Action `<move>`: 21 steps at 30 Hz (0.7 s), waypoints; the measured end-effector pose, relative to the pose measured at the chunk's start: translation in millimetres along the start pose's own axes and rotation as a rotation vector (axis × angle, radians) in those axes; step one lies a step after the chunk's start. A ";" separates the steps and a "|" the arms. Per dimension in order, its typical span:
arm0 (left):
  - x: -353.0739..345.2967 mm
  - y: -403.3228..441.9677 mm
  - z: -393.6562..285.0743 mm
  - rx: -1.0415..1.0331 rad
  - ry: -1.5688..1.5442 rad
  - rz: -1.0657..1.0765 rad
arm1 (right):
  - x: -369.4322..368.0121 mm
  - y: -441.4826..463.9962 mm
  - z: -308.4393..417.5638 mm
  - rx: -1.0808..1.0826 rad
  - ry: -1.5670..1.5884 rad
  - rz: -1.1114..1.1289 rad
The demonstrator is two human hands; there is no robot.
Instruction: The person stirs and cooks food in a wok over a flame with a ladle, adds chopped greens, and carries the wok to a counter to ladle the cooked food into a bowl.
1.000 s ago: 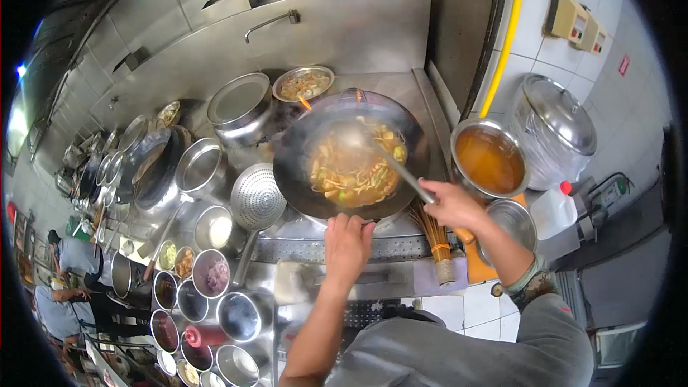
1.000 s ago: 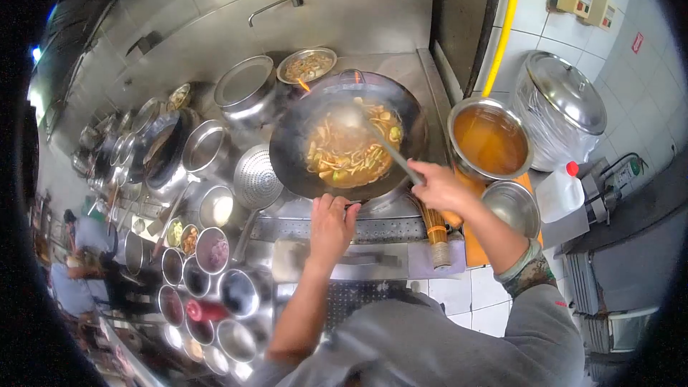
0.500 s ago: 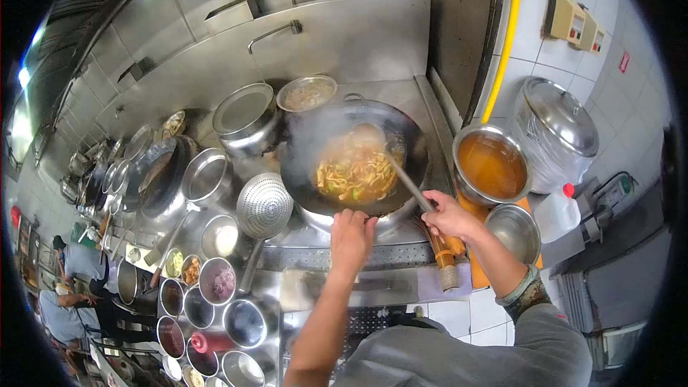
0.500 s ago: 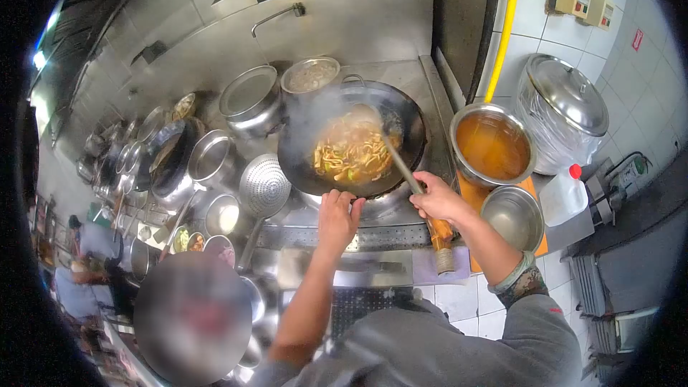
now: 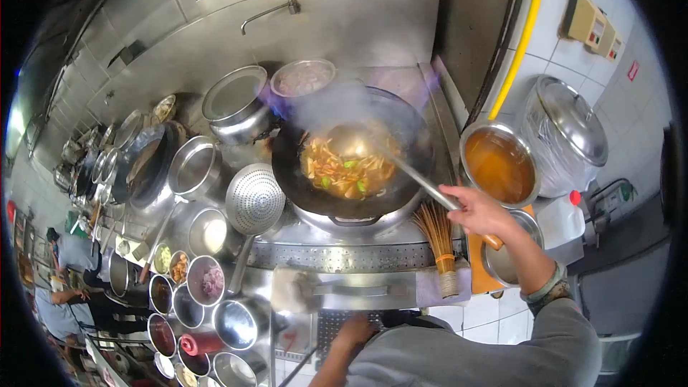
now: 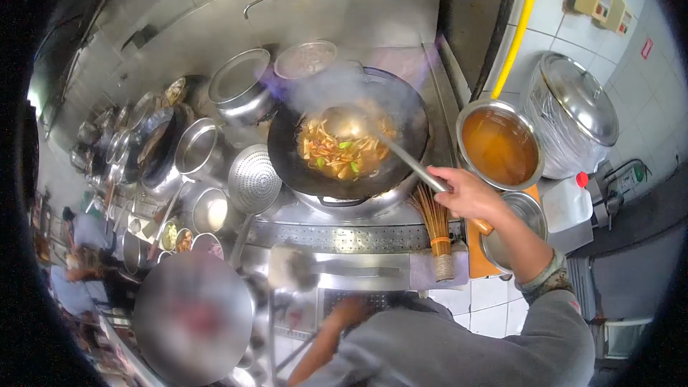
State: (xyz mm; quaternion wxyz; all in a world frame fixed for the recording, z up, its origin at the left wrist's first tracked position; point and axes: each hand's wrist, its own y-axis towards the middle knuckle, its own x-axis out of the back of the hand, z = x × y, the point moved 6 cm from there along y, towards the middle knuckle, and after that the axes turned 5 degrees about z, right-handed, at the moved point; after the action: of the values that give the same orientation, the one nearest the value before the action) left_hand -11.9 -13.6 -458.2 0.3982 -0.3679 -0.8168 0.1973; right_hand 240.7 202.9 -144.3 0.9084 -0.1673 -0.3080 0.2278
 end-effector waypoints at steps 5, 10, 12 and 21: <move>-23.8 55.3 12.1 0.016 0.360 -0.311 | 2.7 17.8 22.4 0.165 -0.391 -0.271; -56.3 88.0 26.5 0.136 0.268 -0.281 | -0.2 -24.0 -1.1 0.066 -0.067 -0.038; -68.2 92.7 43.7 0.181 0.176 -0.292 | -0.3 -36.8 -7.9 -0.084 -0.007 0.023; 108.2 -102.6 -155.2 -0.444 -0.455 -0.041 | -5.0 -39.1 5.1 0.149 -0.387 -0.270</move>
State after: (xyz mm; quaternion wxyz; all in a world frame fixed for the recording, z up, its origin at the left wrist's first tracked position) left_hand 21.4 6.1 -246.5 0.1190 -0.3758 -0.9152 0.0835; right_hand 246.1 168.3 -125.5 0.8645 -0.0106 -0.4783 0.1542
